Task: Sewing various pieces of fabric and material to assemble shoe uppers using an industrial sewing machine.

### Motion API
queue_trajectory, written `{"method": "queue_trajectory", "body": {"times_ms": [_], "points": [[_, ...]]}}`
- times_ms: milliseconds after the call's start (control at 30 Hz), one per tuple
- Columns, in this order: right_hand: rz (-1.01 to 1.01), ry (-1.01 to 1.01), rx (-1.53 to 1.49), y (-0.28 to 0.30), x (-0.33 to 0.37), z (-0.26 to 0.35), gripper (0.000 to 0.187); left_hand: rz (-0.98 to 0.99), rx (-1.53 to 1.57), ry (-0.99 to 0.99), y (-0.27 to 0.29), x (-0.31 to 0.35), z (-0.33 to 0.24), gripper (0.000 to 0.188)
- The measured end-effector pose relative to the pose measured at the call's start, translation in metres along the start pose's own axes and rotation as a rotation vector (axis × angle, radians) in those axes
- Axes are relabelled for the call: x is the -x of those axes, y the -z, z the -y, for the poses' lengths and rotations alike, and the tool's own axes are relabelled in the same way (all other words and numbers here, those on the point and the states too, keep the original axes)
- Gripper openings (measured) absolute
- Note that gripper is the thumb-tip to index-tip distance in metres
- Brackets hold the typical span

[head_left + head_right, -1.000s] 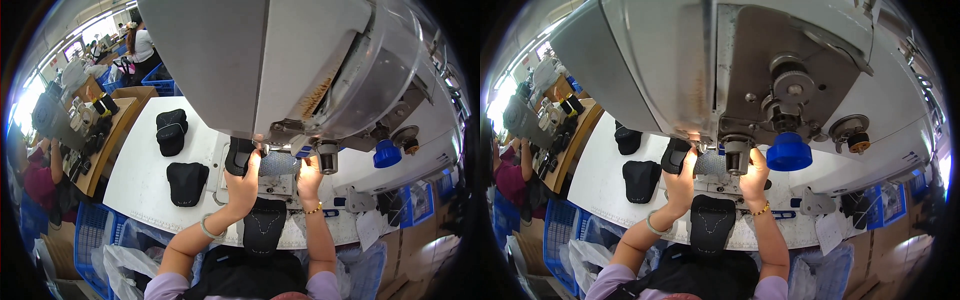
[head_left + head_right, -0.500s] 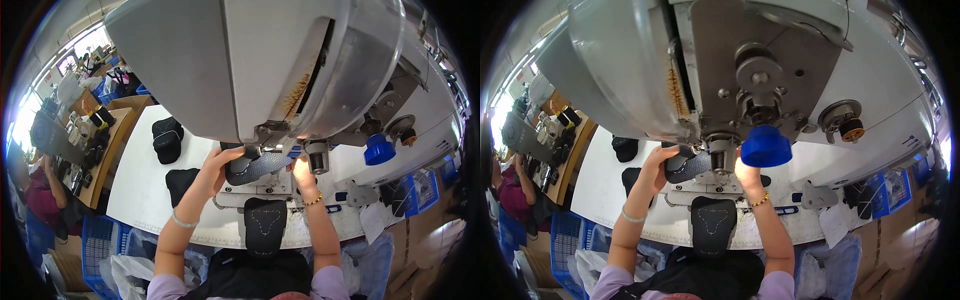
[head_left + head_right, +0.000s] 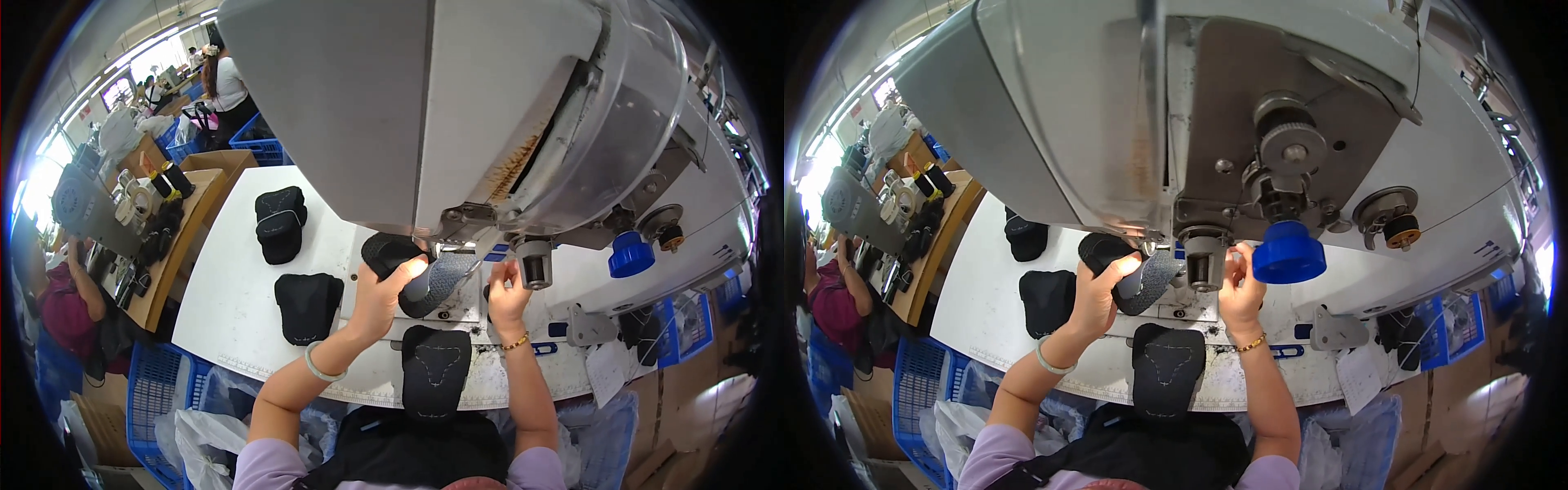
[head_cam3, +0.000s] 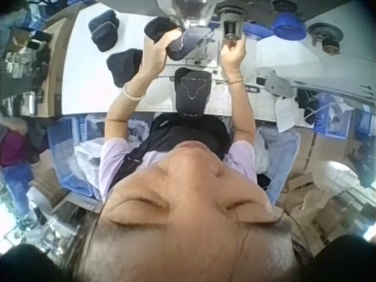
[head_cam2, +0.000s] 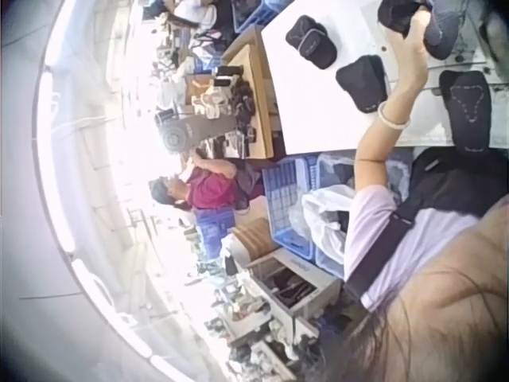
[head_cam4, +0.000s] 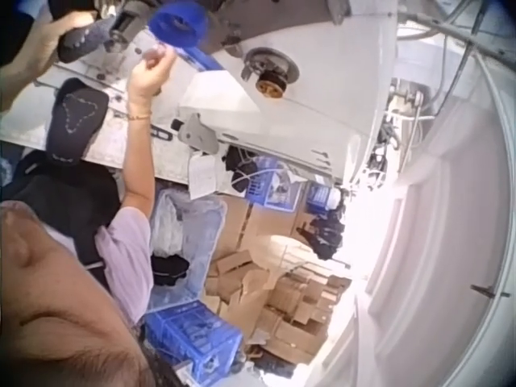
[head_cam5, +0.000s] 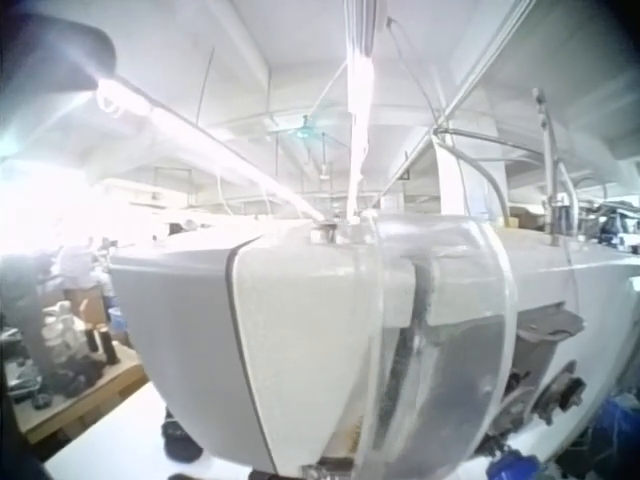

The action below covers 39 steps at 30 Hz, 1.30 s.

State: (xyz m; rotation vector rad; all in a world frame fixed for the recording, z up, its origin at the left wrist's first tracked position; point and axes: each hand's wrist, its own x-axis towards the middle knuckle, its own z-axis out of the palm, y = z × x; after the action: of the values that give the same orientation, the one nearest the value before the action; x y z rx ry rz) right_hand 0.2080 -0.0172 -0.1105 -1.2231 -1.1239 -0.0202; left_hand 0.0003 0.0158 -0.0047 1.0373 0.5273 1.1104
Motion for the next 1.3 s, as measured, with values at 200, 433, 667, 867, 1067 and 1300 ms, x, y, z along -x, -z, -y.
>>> {"method": "queue_trajectory", "body": {"times_ms": [200,433,667,867,1067,1300], "points": [[0.064,0.048,0.076,0.002,-0.008,0.021,0.026,-0.123,-0.214,-0.221,-0.023,0.014,0.002,0.015],[0.04,0.448,0.091,0.001,-0.002,0.054,0.042,-0.185,-0.161,-0.229,-0.032,0.013,0.004,0.015],[0.222,0.622,0.104,-0.007,-0.008,0.103,0.037,-0.069,-0.086,-0.092,-0.015,0.013,-0.004,0.017],[0.161,0.653,0.113,-0.012,-0.008,0.101,0.039,-0.225,-0.775,-0.918,0.047,0.014,0.0,0.021],[0.166,0.642,0.119,-0.009,-0.009,0.1,0.039,0.103,-1.452,-1.359,0.034,0.014,-0.008,0.033],[0.19,0.734,0.263,0.001,-0.021,0.098,0.035,0.382,-1.345,-1.343,0.018,-0.002,-0.022,0.029]]}}
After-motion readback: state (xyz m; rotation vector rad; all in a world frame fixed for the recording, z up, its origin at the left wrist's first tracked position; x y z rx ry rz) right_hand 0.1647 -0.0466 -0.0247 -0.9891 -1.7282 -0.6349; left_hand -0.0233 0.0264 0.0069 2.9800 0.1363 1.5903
